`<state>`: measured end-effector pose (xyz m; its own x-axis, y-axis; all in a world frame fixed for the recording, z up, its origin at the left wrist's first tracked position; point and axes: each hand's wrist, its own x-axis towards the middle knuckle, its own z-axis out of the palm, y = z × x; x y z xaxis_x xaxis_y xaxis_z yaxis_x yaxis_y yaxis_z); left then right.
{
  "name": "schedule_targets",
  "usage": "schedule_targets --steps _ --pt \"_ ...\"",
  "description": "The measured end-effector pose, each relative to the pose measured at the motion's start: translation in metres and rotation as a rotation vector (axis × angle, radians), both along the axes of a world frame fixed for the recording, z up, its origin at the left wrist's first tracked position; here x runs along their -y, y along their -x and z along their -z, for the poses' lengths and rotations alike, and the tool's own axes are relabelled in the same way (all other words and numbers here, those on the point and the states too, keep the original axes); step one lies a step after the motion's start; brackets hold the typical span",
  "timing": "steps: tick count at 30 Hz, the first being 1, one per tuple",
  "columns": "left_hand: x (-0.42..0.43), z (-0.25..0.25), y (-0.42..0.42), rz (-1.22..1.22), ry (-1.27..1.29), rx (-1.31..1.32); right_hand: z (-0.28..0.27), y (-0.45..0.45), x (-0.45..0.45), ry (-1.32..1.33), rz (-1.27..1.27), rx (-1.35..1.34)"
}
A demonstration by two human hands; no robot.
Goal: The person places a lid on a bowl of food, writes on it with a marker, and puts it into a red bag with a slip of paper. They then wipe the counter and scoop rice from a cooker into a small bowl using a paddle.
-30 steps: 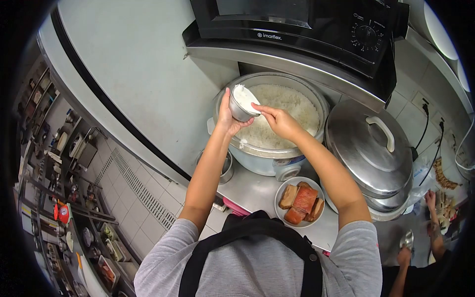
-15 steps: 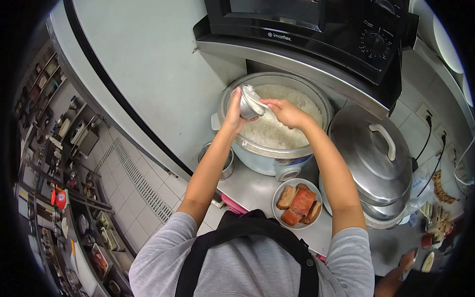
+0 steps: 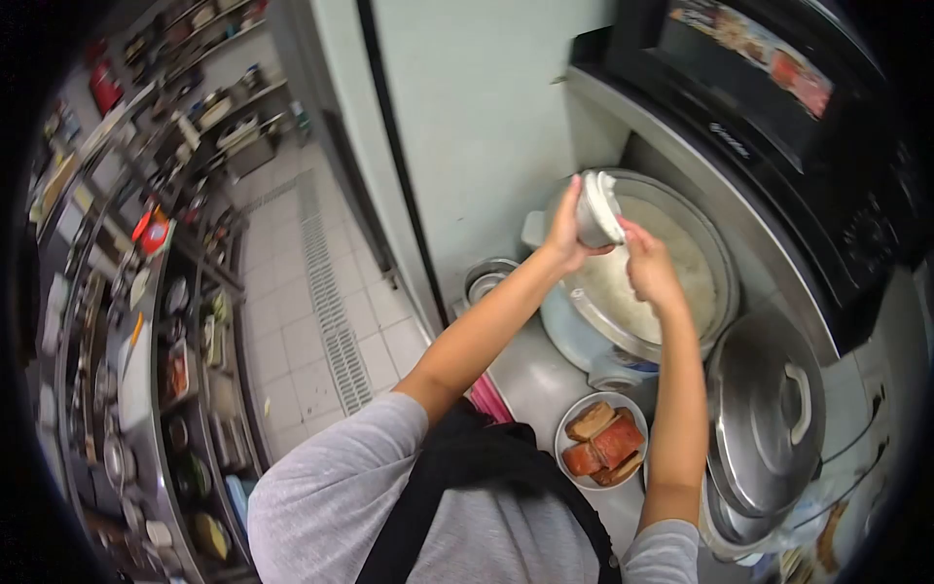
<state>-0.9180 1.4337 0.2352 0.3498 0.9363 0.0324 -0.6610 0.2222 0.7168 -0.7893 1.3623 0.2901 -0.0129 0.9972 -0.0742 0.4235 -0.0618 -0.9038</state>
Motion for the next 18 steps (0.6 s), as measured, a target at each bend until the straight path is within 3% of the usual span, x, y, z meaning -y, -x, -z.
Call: schedule_targets --steps 4,6,9,11,12,14,15,16,17,18 --pt "0.007 0.007 0.009 -0.074 0.091 0.165 -0.021 -0.009 -0.014 0.166 -0.114 -0.045" --pt "0.001 0.013 0.01 -0.097 0.143 0.265 -0.021 -0.014 -0.012 -0.018 -0.029 -0.008" --pt "0.0 0.015 0.009 -0.04 0.086 0.174 0.002 -0.006 -0.009 -0.083 -0.186 0.126" --pt "-0.011 0.036 0.007 -0.022 0.091 0.261 0.002 -0.02 -0.013 -0.066 -0.18 0.135" --pt "0.009 0.024 0.013 -0.063 0.267 0.307 0.001 -0.035 -0.014 -0.056 -0.226 0.124" --pt "0.014 0.042 0.02 -0.082 0.217 0.335 0.004 -0.062 0.008 -0.06 -0.212 -0.176" --pt "0.034 0.039 0.033 -0.05 0.065 0.393 -0.004 -0.047 0.045 -0.04 0.016 -0.382" --pt "0.052 0.035 0.046 -0.056 0.143 0.429 0.018 -0.125 0.025 0.119 -0.311 -0.346" --pt "0.068 0.042 0.057 -0.018 0.116 0.475 0.044 -0.104 0.049 -0.04 0.11 -0.229" --pt "0.089 0.045 0.072 -0.056 0.114 0.501 0.121 -0.186 -0.004 0.113 0.135 -0.197"
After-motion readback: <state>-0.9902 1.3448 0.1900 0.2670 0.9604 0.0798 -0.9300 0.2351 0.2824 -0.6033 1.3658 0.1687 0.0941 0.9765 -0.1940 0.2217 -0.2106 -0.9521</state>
